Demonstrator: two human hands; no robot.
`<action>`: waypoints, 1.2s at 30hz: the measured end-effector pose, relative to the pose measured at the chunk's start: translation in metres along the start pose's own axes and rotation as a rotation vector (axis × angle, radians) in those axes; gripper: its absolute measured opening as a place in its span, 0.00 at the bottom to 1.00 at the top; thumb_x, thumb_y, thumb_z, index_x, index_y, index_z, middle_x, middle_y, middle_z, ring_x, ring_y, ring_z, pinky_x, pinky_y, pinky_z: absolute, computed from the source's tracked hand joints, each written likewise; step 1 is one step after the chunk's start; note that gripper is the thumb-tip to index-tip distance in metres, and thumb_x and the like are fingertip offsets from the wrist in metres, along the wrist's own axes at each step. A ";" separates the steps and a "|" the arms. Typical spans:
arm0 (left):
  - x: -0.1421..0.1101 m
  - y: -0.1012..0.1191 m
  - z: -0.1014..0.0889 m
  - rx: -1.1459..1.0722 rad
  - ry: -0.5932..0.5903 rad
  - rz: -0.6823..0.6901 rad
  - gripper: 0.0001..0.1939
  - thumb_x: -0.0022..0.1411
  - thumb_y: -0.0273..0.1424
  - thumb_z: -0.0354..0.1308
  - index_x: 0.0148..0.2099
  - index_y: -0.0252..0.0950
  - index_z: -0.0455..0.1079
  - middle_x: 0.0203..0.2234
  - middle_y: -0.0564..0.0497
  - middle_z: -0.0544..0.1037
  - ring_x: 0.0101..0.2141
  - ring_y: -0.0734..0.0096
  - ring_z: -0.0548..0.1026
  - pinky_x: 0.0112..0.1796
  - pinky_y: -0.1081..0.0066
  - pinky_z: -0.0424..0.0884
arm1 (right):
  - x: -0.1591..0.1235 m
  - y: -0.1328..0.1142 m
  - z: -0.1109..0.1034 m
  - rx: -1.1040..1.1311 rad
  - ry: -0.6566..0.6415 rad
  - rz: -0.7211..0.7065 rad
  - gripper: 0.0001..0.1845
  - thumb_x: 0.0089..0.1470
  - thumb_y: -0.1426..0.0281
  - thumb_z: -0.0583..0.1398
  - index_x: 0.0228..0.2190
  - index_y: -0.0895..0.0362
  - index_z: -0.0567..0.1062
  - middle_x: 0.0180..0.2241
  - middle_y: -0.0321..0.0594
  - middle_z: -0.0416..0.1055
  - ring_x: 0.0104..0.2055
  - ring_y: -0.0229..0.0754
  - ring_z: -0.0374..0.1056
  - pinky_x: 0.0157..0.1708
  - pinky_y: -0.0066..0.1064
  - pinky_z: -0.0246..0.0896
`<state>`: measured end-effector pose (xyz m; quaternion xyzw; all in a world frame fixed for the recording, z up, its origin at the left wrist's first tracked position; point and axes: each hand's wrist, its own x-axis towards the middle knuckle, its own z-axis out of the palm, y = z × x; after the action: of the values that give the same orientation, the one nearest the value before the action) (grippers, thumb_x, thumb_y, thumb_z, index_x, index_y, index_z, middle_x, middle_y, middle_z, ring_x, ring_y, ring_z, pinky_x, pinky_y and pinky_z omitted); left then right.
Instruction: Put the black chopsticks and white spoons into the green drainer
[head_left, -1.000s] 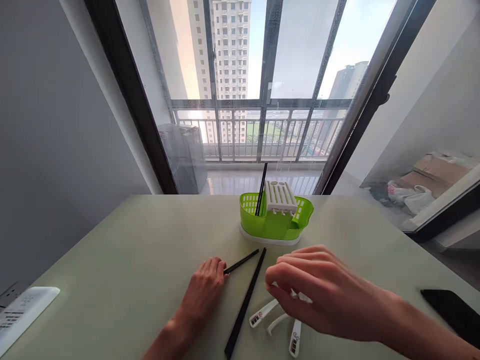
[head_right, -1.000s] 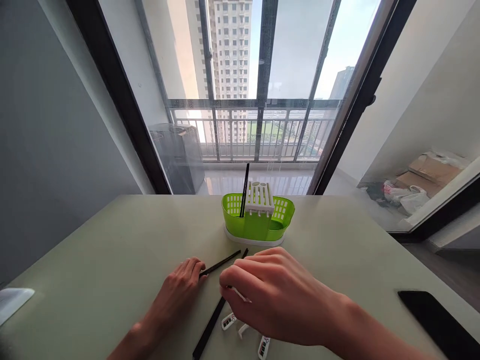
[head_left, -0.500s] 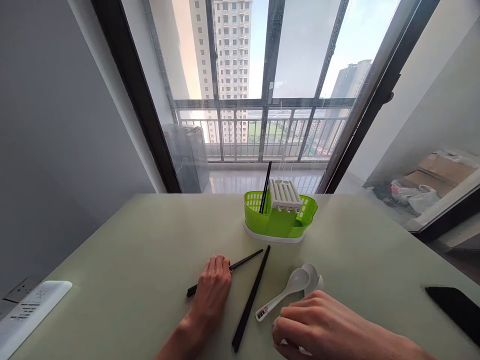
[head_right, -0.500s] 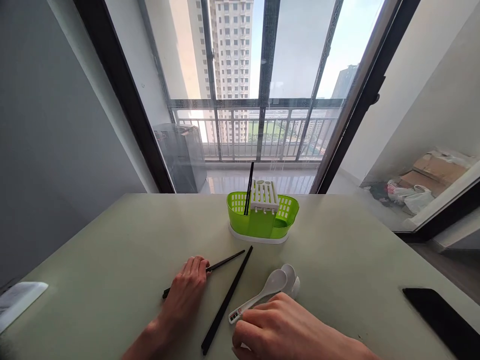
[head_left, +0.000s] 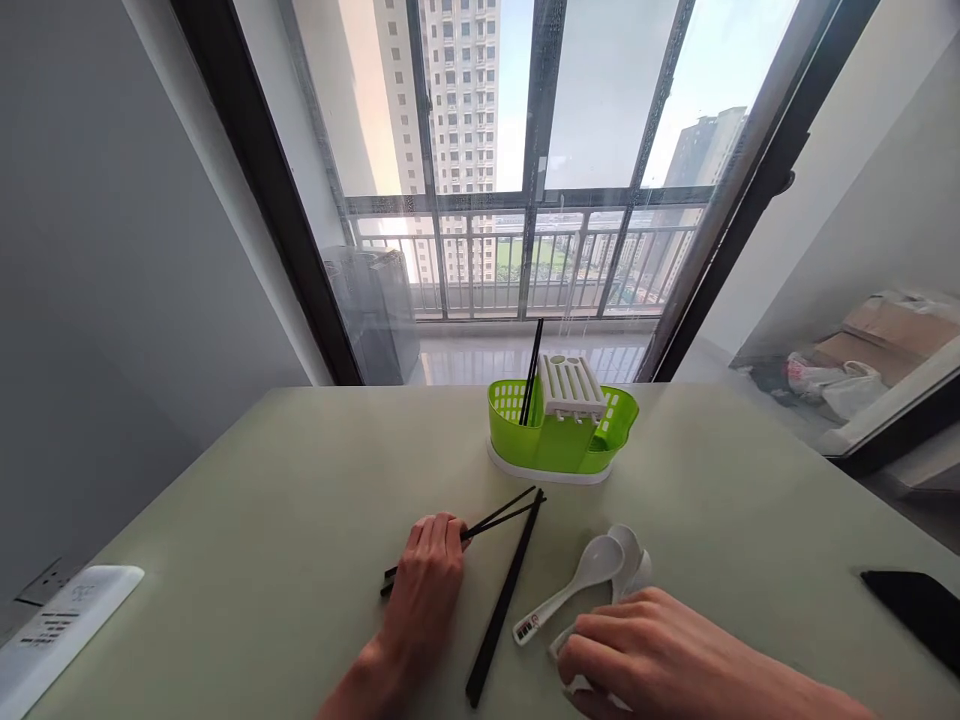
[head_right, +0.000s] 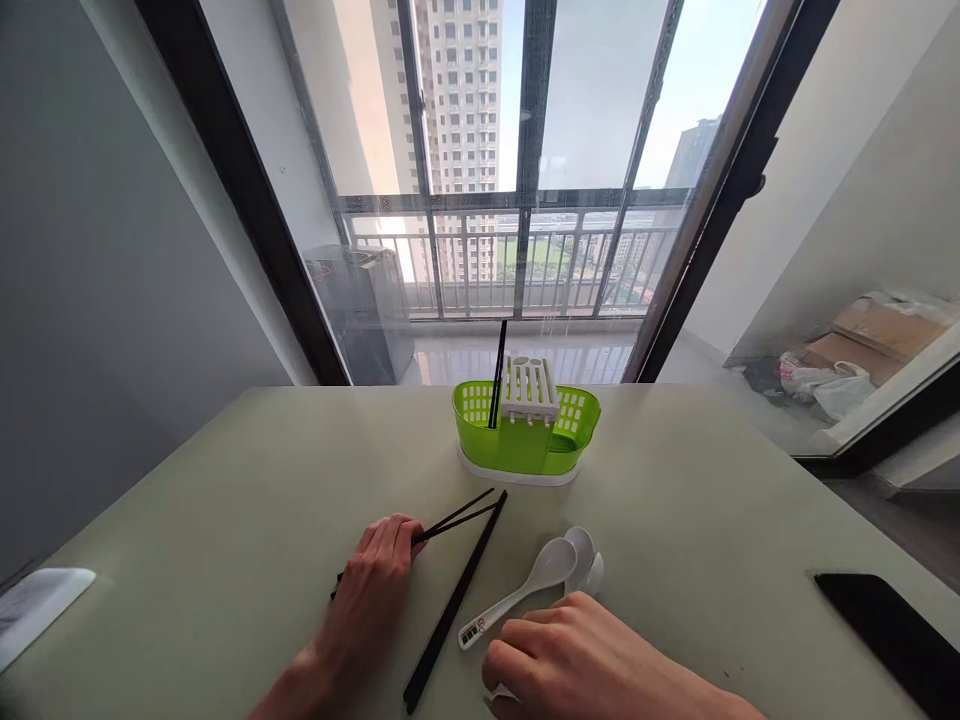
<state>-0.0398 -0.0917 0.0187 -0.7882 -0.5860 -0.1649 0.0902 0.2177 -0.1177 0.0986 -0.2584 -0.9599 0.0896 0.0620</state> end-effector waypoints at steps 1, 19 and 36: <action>0.000 0.000 -0.002 -0.062 0.037 0.006 0.08 0.70 0.21 0.51 0.42 0.34 0.71 0.34 0.48 0.77 0.34 0.62 0.76 0.36 0.64 0.74 | 0.001 0.000 -0.003 0.029 -0.007 0.025 0.08 0.56 0.77 0.62 0.30 0.53 0.71 0.29 0.27 0.76 0.27 0.35 0.73 0.26 0.31 0.50; 0.008 0.035 -0.022 -1.125 0.154 -0.406 0.10 0.59 0.37 0.66 0.29 0.38 0.79 0.23 0.56 0.82 0.26 0.69 0.79 0.32 0.73 0.77 | 0.066 -0.007 -0.059 0.357 0.455 0.153 0.18 0.71 0.65 0.51 0.31 0.55 0.73 0.30 0.35 0.71 0.27 0.34 0.64 0.29 0.27 0.57; 0.011 0.030 0.001 -1.128 -0.207 -0.418 0.12 0.62 0.36 0.62 0.42 0.39 0.84 0.36 0.52 0.86 0.39 0.57 0.83 0.42 0.65 0.80 | 0.057 0.017 -0.063 0.324 0.609 0.240 0.14 0.70 0.65 0.54 0.32 0.54 0.72 0.31 0.36 0.73 0.29 0.36 0.68 0.31 0.28 0.60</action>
<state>-0.0087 -0.0906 0.0236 -0.5946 -0.5565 -0.3866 -0.4327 0.1877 -0.0656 0.1612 -0.3709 -0.8336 0.1660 0.3741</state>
